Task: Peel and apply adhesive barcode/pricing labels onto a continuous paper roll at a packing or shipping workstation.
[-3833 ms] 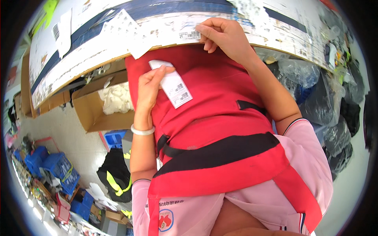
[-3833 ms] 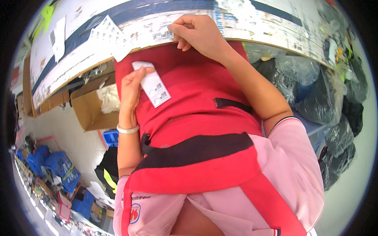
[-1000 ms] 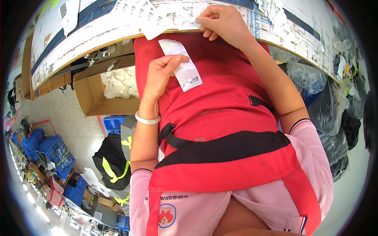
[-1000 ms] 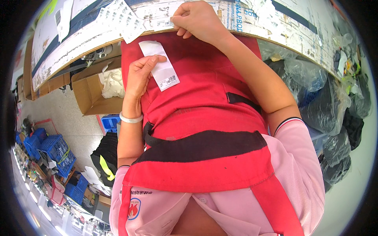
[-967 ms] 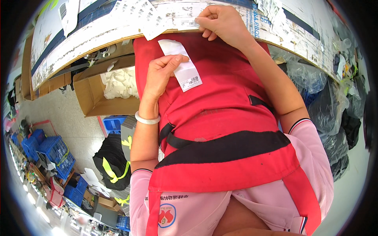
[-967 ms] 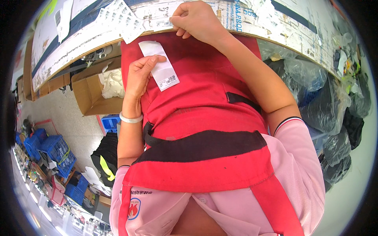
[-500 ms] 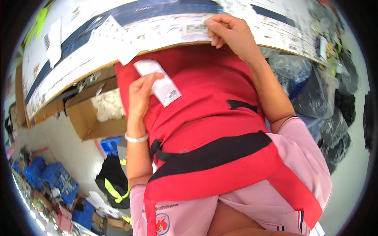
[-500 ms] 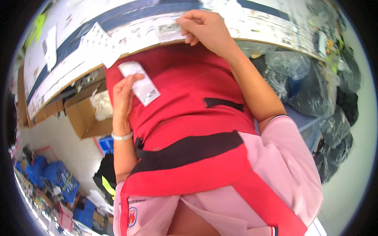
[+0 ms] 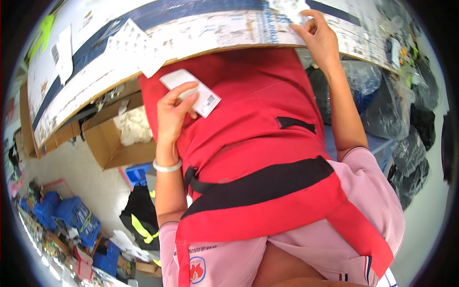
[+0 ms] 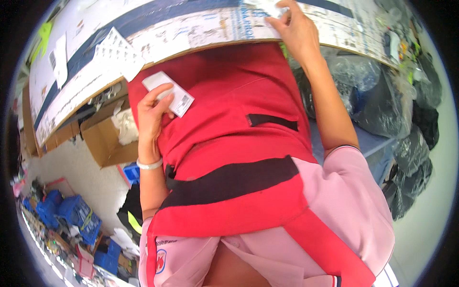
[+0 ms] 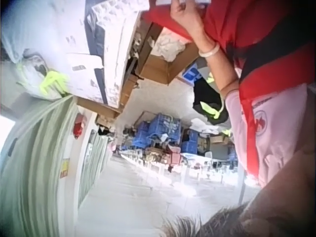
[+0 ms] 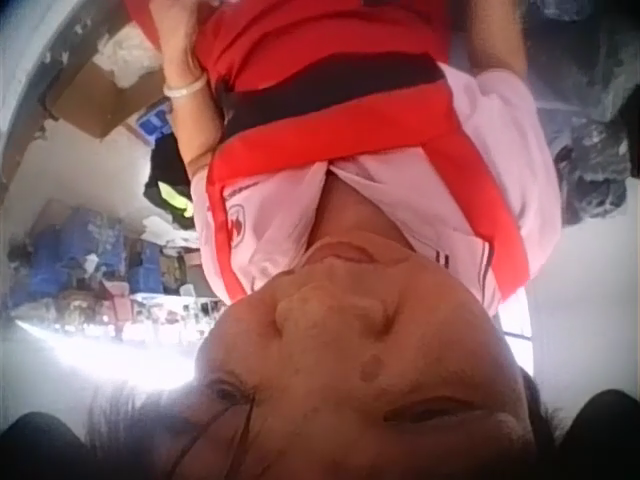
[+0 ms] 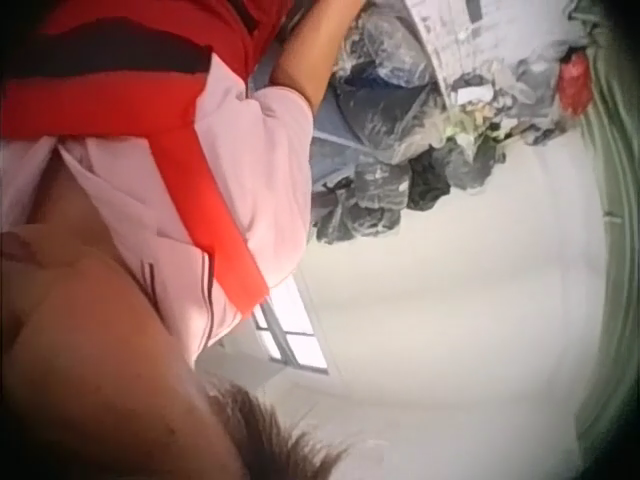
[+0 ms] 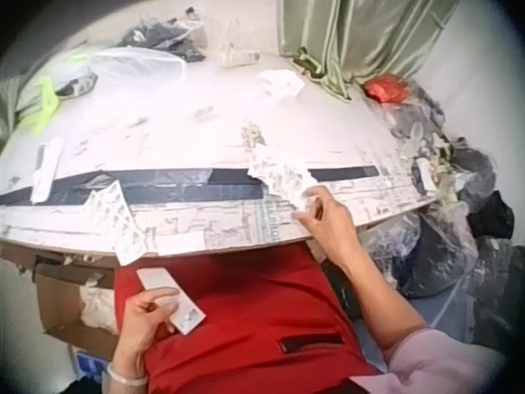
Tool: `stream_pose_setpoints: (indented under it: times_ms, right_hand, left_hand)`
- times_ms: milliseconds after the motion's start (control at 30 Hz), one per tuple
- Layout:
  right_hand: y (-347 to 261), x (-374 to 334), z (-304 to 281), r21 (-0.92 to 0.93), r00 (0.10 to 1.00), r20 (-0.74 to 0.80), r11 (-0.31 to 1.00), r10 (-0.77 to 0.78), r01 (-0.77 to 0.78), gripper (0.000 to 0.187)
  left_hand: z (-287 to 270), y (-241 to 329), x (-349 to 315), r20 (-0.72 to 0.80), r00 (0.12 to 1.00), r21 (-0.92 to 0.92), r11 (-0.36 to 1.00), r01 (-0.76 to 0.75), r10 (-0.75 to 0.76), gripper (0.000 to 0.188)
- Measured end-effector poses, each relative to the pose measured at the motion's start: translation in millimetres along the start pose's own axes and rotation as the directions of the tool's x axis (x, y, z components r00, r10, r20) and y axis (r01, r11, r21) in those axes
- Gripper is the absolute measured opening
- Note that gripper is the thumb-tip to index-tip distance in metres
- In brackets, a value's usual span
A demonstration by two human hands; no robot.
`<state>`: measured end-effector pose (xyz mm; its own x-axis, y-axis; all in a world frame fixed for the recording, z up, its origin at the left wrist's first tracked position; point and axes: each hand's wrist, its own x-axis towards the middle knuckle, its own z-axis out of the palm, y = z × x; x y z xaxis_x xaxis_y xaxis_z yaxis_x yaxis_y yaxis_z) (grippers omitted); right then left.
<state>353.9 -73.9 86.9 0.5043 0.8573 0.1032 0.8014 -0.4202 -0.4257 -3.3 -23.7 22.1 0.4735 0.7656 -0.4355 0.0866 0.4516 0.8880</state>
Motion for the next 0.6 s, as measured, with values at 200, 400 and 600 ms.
stream_pose_setpoints:
  times_ms: [200,400,600]
  right_hand:
    - [-104,-56,63,0.563,0.505,0.755,0.808,-0.418,-0.174,0.02]
    - [-116,-65,91,0.61,0.519,0.777,0.628,-0.356,-0.483,0.017]
    - [-122,-66,90,0.72,0.695,0.608,0.636,-0.384,-0.279,0.015]
  left_hand:
    - [3,-1,2,0.024,1.0,-0.094,0.996,-0.002,0.004,0.019]
    - [-3,-7,0,0.068,0.997,-0.226,0.974,-0.019,0.035,0.021]
    - [-4,-7,1,0.07,0.997,-0.129,0.992,-0.017,0.026,0.015]
